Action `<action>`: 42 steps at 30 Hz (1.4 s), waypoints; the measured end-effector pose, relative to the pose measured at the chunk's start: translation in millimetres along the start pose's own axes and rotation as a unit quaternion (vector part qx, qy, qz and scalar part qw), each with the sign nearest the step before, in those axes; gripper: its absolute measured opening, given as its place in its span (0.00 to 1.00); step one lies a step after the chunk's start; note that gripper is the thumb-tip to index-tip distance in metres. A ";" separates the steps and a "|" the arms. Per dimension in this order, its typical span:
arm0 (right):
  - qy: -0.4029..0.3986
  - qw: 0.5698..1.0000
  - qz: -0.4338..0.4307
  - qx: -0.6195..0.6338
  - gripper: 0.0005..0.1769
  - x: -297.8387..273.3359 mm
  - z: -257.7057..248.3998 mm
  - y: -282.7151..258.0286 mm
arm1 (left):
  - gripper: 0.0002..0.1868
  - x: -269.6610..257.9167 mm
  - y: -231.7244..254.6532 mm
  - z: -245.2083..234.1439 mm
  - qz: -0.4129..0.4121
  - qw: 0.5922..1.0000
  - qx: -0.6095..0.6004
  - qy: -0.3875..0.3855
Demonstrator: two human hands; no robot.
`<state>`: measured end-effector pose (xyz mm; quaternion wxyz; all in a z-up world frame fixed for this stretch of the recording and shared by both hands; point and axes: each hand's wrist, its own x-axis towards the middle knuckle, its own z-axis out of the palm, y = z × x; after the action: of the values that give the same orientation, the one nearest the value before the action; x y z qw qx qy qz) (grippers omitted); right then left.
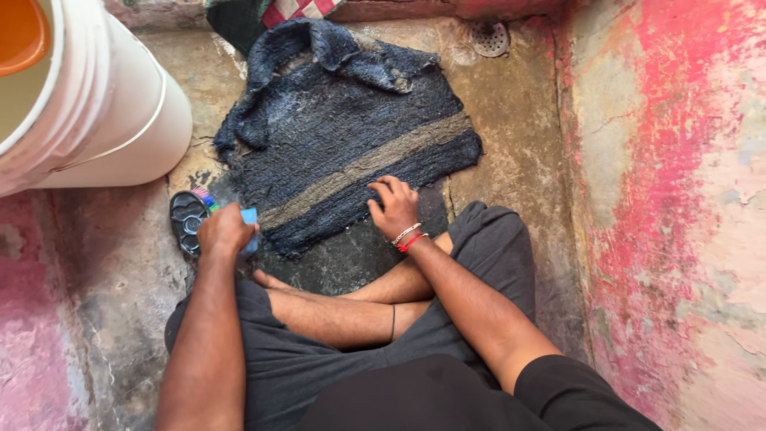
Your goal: The person washes a small rug by hand, repeatedly scrubbing soap over the surface with a small blue block and rinsing it with water from a bucket.
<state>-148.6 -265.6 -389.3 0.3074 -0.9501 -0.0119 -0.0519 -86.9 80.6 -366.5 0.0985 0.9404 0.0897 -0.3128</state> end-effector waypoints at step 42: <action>-0.241 0.855 -0.459 0.007 0.25 50.5 100.5 -131.9 | 0.26 79.3 3.4 40.5 -0.045 0.931 -0.357 0.053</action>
<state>-96.4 -100.3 -388.1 0.2428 -0.8176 -0.5203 0.0433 -46.7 76.0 -446.0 0.4087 0.8532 0.2431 -0.2142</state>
